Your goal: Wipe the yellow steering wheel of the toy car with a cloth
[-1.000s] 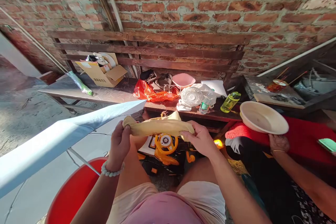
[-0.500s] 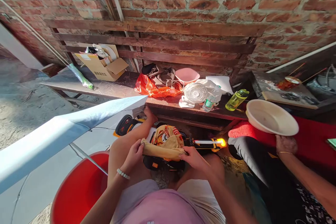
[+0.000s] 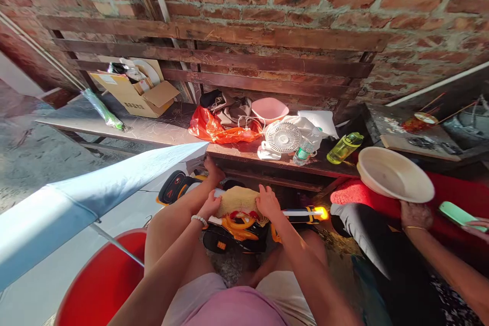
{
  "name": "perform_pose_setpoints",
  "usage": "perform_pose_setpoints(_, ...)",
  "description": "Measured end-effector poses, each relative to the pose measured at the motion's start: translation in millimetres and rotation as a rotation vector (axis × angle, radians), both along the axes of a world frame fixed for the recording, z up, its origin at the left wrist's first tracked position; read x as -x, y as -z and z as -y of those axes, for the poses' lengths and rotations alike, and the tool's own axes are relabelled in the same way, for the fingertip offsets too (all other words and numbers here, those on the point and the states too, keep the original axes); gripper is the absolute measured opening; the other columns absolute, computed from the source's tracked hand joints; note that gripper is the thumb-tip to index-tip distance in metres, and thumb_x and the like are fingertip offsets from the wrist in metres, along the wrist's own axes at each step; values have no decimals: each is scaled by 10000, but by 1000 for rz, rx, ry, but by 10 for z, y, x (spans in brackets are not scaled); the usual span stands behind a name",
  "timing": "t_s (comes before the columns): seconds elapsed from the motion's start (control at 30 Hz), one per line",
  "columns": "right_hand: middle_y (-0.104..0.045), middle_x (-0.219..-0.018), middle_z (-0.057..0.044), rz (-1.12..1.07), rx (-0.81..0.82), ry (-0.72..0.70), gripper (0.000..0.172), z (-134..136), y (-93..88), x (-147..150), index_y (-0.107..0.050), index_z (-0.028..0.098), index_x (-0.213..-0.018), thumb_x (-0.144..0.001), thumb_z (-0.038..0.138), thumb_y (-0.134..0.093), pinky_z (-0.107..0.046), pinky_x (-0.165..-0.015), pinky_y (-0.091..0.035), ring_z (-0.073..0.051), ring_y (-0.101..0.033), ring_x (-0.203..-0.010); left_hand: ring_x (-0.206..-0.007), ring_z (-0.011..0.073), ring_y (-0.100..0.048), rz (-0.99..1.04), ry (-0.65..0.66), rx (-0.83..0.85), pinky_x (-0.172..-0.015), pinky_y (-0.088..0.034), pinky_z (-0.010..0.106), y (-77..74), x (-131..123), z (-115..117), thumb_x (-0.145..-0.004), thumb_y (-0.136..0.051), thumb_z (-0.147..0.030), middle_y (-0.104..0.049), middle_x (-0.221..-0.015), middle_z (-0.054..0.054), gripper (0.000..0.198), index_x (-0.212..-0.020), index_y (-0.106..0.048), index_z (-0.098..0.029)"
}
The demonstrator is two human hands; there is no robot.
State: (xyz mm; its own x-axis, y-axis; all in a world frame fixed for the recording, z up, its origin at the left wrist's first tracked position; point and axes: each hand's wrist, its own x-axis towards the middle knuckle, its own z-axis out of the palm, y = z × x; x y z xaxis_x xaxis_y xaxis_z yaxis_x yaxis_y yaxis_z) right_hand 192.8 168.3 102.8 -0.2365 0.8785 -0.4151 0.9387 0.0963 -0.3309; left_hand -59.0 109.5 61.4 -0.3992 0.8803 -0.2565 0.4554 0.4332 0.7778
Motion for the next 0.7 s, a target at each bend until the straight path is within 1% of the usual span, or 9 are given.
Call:
perform_pose_setpoints(0.1,-363,-1757,-204,-12,-24,-101,739,68,66,-29,-381,180,-1707,-981,169,-514,-439,-1221,-401,-328,-438,-1566,-1587,346,-430,-89,43,-36,-1313,-353,526,120,-27,200,-872,-612,-207,-538,-1629,215,742,-1595,-459,-139)
perform_pose_setpoints(0.17,-317,-1782,-202,-49,-31,-174,794,162,101,-55,-352,183,-1719,-961,223,-582,-459,-1265,-349,-328,-372,-1608,-1685,365,-232,-180,195,-101,-1357,-251,577,162,-65,339,-843,-636,-213,-357,-1773,176,849,-1662,-413,-188)
perform_pose_setpoints(0.23,-268,-1794,-227,-64,-38,-213,896,291,150,-55,-327,170,-1727,-928,353,-689,-500,-1293,-303,-373,-321,-1628,-1708,398,-123,-226,384,-93,-1359,-214,621,193,-118,449,-800,-672,-203,-230,-1829,153,905,-1672,-429,-213)
perform_pose_setpoints(0.3,-225,-1798,-253,-52,-43,-208,999,418,217,-22,-319,156,-1726,-872,419,-764,-546,-1297,-283,-430,-280,-1632,-1709,406,-110,-224,505,-39,-1355,-223,620,225,-168,507,-775,-681,-180,-191,-1840,151,938,-1678,-434,-215)
perform_pose_setpoints(0.37,-231,-1785,-259,-61,-33,-173,984,492,294,23,-315,151,-1724,-869,367,-751,-541,-1287,-300,-432,-293,-1620,-1705,393,-143,-208,552,-7,-1355,-243,595,256,-201,513,-771,-670,-170,-195,-1834,162,966,-1698,-402,-201)
perform_pose_setpoints(0.47,-379,-1681,-232,-158,-9,-141,911,465,399,53,-311,153,-1722,-896,279,-673,-452,-1249,-368,-353,-451,-1516,-1686,375,-220,-207,548,-3,-1350,-280,548,265,-224,458,-774,-648,-171,-210,-1821,174,989,-1718,-355,-184)
perform_pose_setpoints(0.6,-557,-1434,-143,-220,-30,-158,809,313,475,8,-386,201,-1690,-905,181,-583,-379,-1151,-450,-270,-601,-1308,-1609,367,-380,-268,482,49,-1311,-353,535,153,-257,363,-806,-633,-194,-345,-1760,178,929,-1700,-382,-216)
perform_pose_setpoints(0.63,-585,-1379,-123,-210,-44,-156,763,284,474,2,-422,218,-1668,-918,146,-539,-358,-1116,-466,-248,-627,-1246,-1616,377,-363,-304,471,72,-1314,-336,556,111,-269,347,-810,-642,-203,-372,-1749,174,915,-1691,-395,-232)
perform_pose_setpoints(0.7,-627,-1291,-103,-156,-84,-142,670,250,431,16,-506,231,-1605,-948,103,-474,-321,-1043,-483,-224,-653,-1136,-1670,403,-240,-382,466,114,-1328,-266,621,32,-300,329,-812,-669,-219,-348,-1775,164,901,-1675,-412,-256)
